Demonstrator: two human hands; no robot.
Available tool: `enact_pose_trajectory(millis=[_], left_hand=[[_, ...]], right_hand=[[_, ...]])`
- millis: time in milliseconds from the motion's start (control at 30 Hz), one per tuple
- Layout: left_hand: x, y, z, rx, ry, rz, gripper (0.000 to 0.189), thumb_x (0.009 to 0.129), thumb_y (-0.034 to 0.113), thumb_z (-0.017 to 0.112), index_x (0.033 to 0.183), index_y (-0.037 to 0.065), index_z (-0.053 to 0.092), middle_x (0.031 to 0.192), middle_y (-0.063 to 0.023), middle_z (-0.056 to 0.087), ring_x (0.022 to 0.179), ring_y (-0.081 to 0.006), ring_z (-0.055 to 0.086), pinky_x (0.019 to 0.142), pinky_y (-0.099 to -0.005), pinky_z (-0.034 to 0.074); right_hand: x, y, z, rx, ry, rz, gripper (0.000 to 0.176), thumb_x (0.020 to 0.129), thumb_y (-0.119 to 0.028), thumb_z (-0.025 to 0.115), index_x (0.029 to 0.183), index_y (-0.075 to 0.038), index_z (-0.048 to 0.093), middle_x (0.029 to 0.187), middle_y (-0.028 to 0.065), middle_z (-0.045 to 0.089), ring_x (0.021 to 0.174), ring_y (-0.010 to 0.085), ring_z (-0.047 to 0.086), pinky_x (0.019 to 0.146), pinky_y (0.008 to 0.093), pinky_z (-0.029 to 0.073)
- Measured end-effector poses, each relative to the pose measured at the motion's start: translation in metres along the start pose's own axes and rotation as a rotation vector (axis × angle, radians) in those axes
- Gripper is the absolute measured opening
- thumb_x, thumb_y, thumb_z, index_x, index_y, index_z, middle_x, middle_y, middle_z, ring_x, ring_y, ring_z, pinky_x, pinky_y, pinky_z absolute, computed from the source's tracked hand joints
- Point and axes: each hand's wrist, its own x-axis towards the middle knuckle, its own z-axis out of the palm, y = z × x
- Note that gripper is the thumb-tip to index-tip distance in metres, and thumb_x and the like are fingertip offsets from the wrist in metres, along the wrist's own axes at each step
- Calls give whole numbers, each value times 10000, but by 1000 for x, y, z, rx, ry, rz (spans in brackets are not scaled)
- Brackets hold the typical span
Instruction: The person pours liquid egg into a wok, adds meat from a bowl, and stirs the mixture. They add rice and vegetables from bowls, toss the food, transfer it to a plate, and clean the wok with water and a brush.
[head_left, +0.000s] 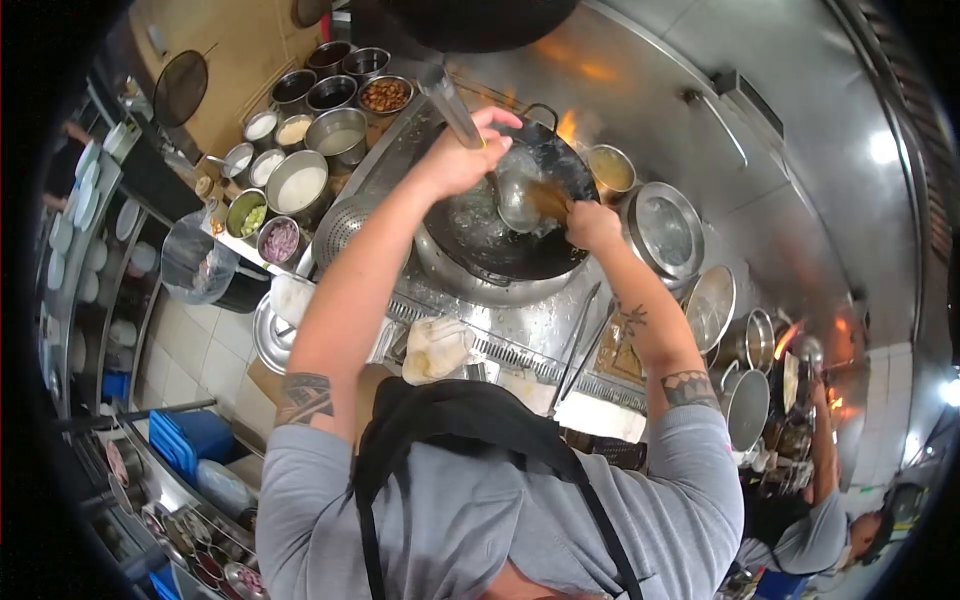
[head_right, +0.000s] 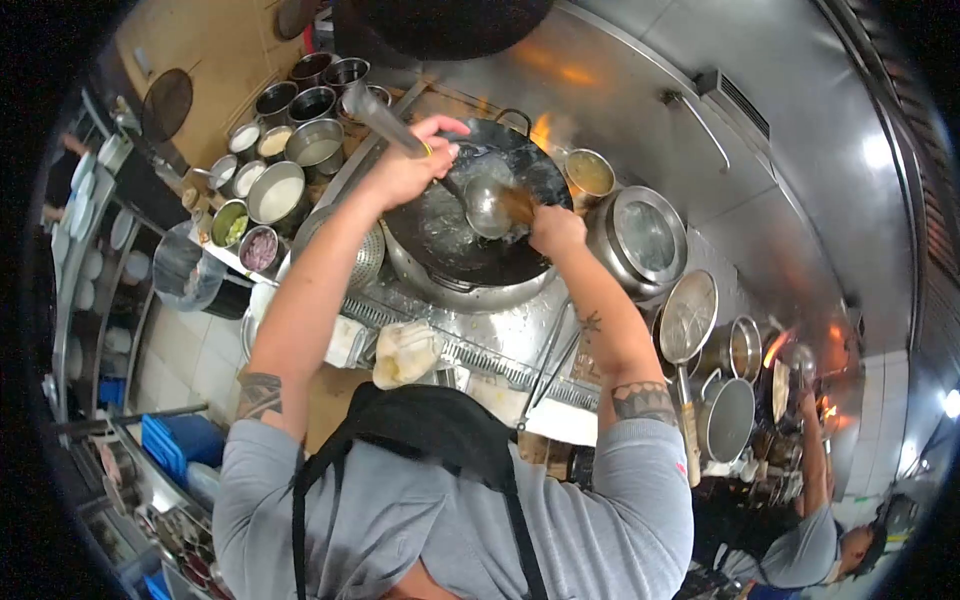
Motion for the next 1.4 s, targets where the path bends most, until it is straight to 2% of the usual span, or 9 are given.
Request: enact_pose_trajectory(millis=[200, 333, 467, 567, 800, 933, 1100, 1200, 1400], left_hand=[[-14, 27, 13, 44, 31, -10, 280, 934, 77, 556, 1212, 96, 532, 667, 56, 482, 651, -48, 426, 625, -219, 395], [-48, 5, 16, 388, 52, -92, 582, 889, 69, 608, 1419, 126, 373, 1019, -88, 602, 839, -168, 602, 764, -245, 484], [-111, -24, 20, -1003, -125, -573, 710, 871, 68, 623, 1479, 105, 259, 1297, -286, 476, 1024, -379, 624, 845, -411, 567], [-133, -57, 19, -1278, -34, -813, 501, 976, 150, 483, 1444, 92, 313, 1213, -324, 532, 933, -367, 654, 736, -375, 596], [-143, -44, 6, 859, -406, -487, 509, 983, 199, 477, 1429, 17, 312, 997, -238, 602, 721, -298, 662, 618, -384, 542], [-167, -26, -36, 1460, -403, -388, 625, 860, 44, 503, 1456, 154, 349, 1049, -230, 608, 901, -399, 650, 773, -464, 533], [-175, -37, -58, 1426, -359, -328, 681, 825, 42, 509, 1460, 229, 346, 1056, -218, 605, 873, -403, 642, 777, -490, 521], [-178, -45, -55, 1364, -299, -358, 691, 820, 55, 532, 1458, 248, 349, 1082, -220, 598, 863, -403, 637, 782, -498, 515], [-176, -39, -45, 1341, -262, -349, 594, 812, 73, 558, 1383, 204, 454, 944, -209, 639, 835, -400, 639, 746, -476, 520]], right_hand=[[5, 8, 35, 199, -119, -95, 578, 722, -343, 721, 1257, -146, 622, 1143, 190, 653, 1052, 308, 646, 915, 386, 512], [-11, -18, -11, 256, -52, 258, 338, 845, -211, 545, 1111, -51, 678, 1179, 166, 649, 1096, 294, 633, 905, 399, 520], [-16, -25, 29, 561, -65, 259, 329, 817, -155, 601, 1112, -34, 678, 1170, 175, 652, 1098, 301, 633, 924, 396, 509], [-21, -35, 46, 580, 12, 335, 331, 791, -166, 609, 1072, -4, 674, 1082, 216, 670, 1058, 317, 644, 911, 385, 517], [-34, 8, 22, 248, -173, -184, 373, 799, -279, 623, 1082, -45, 690, 1107, 197, 659, 1050, 334, 632, 874, 381, 524], [-29, 55, -4, 73, -51, 220, 328, 815, -192, 560, 1084, -70, 703, 1133, 122, 680, 1000, 263, 676, 787, 443, 565], [-44, 20, -5, 298, 277, 129, 272, 822, -216, 552, 999, -76, 704, 1001, 177, 697, 967, 299, 677, 837, 394, 547], [-75, -11, 13, 296, 252, -157, 330, 795, -295, 626, 1063, -109, 669, 990, 175, 696, 974, 324, 668, 846, 427, 542], [-60, -27, -13, 307, 175, -74, 360, 831, -193, 544, 1163, -112, 654, 1051, 162, 687, 987, 309, 667, 832, 400, 544]])
